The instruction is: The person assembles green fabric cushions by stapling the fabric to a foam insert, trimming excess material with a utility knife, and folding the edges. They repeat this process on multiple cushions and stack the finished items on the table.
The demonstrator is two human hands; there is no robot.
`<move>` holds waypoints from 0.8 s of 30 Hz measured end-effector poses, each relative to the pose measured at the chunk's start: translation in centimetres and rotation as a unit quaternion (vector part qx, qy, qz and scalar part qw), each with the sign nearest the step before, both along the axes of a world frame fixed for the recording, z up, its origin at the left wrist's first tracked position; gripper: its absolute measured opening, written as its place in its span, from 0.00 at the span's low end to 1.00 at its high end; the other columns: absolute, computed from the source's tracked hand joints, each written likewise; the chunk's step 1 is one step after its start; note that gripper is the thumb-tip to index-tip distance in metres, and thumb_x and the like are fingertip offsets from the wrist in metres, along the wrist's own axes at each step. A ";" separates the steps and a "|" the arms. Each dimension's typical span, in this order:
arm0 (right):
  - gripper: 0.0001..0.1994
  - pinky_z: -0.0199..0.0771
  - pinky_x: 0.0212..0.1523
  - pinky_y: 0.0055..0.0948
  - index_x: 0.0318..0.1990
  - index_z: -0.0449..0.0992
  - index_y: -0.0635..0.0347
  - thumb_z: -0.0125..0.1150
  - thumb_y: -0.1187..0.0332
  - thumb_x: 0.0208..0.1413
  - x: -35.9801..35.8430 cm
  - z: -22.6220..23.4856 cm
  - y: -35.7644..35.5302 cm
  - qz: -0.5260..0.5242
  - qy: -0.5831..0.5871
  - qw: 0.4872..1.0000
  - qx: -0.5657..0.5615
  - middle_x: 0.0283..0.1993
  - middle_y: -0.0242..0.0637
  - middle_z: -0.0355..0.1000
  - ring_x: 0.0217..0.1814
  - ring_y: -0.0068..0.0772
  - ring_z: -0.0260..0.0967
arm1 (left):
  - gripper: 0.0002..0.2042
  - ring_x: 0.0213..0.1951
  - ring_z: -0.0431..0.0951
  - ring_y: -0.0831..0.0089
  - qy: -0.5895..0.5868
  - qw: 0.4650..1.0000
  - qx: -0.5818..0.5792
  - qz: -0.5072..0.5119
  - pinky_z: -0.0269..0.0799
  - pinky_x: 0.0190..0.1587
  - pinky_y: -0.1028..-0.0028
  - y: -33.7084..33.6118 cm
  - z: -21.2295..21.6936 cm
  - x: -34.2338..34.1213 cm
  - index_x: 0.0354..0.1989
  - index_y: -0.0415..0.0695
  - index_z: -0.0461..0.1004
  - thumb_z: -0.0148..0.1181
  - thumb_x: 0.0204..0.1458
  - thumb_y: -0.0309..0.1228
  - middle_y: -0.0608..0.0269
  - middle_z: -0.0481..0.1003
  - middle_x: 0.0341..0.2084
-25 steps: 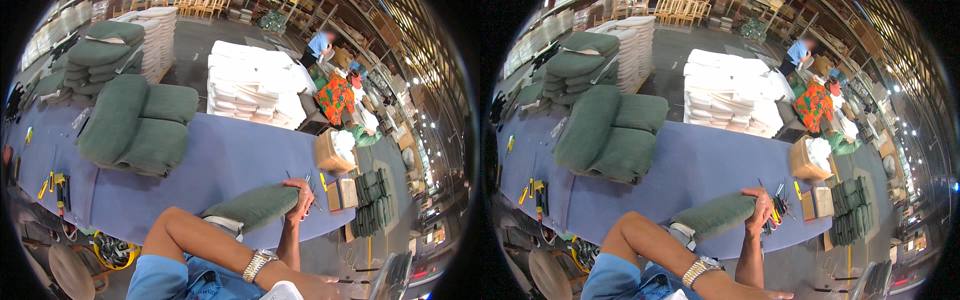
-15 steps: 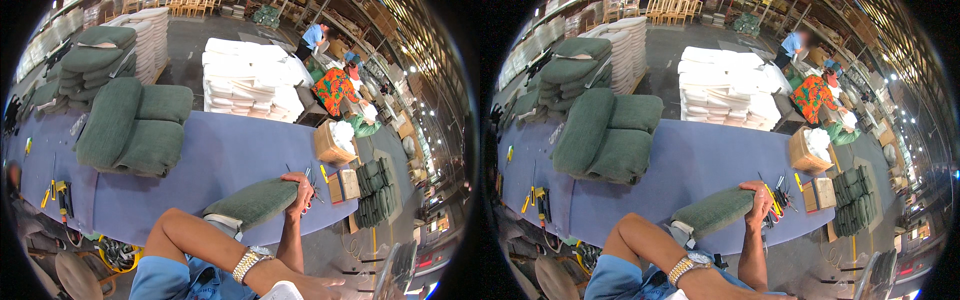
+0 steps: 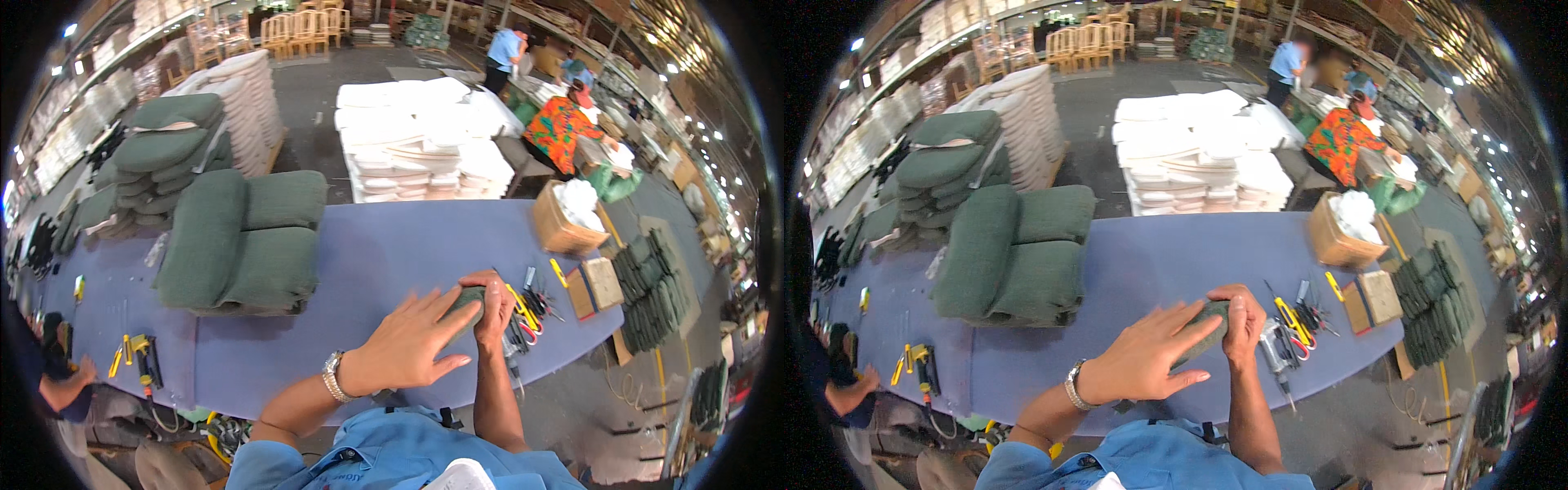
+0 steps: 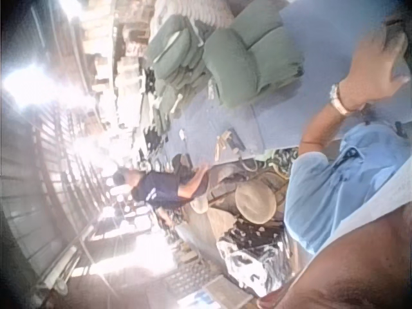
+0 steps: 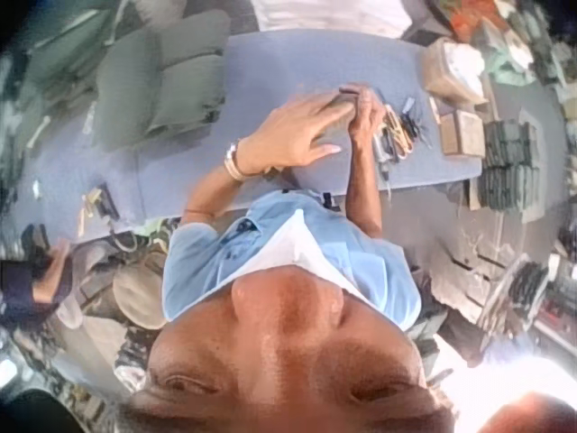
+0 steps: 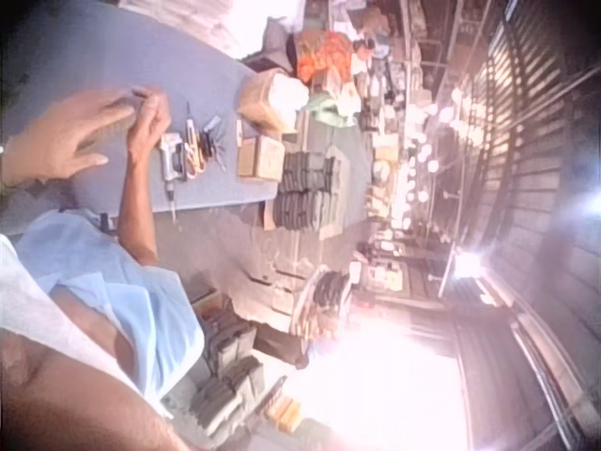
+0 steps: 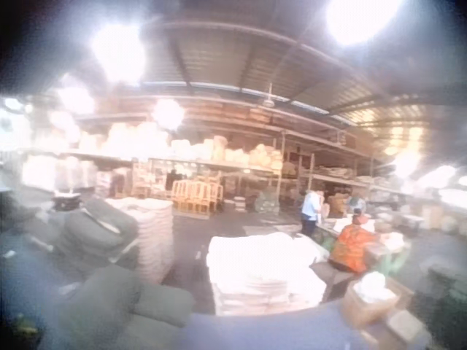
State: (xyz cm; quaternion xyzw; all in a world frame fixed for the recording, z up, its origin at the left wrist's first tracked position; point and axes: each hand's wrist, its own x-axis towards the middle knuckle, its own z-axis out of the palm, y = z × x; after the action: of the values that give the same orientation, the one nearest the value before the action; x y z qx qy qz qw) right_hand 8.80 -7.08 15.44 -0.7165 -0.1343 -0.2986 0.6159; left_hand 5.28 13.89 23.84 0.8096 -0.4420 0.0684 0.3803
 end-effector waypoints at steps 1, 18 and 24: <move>0.24 0.71 0.45 0.34 0.37 0.80 0.70 0.42 0.59 0.72 0.3 0.2 0.8 0.015 -0.013 1.000 0.006 0.39 0.45 0.78 0.41 0.34 0.73 | 0.37 0.65 0.70 0.43 0.077 0.997 -0.017 0.021 0.68 0.65 0.52 0.9 -0.8 -0.2 0.75 0.48 0.58 0.64 0.59 0.44 0.41 0.66 0.67; 0.32 0.68 0.62 0.40 0.54 0.78 0.65 0.39 0.42 0.73 0.9 -22.9 2.4 0.180 0.402 0.896 -0.050 0.52 0.45 0.77 0.57 0.41 0.72 | 0.36 0.48 0.83 0.65 0.198 0.902 -0.197 0.329 0.74 0.54 0.69 17.0 -6.3 -10.6 0.54 0.34 0.79 0.79 0.38 0.46 0.51 0.83 0.46; 0.36 0.66 0.68 0.42 0.70 0.65 0.55 0.71 0.52 0.58 -2.3 -19.4 0.4 0.345 0.315 0.871 -0.152 0.66 0.46 0.71 0.67 0.45 0.69 | 0.39 0.44 0.82 0.65 0.112 0.858 -0.268 0.424 0.74 0.53 0.67 20.7 -11.0 -9.8 0.45 0.31 0.80 0.76 0.37 0.58 0.52 0.84 0.41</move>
State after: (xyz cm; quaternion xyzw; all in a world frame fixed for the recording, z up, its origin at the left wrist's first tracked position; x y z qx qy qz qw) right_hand 6.49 -6.63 -3.91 -0.7652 -0.2154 0.1991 0.5731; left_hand -4.48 34.61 12.85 0.7876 0.0254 0.2478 0.5636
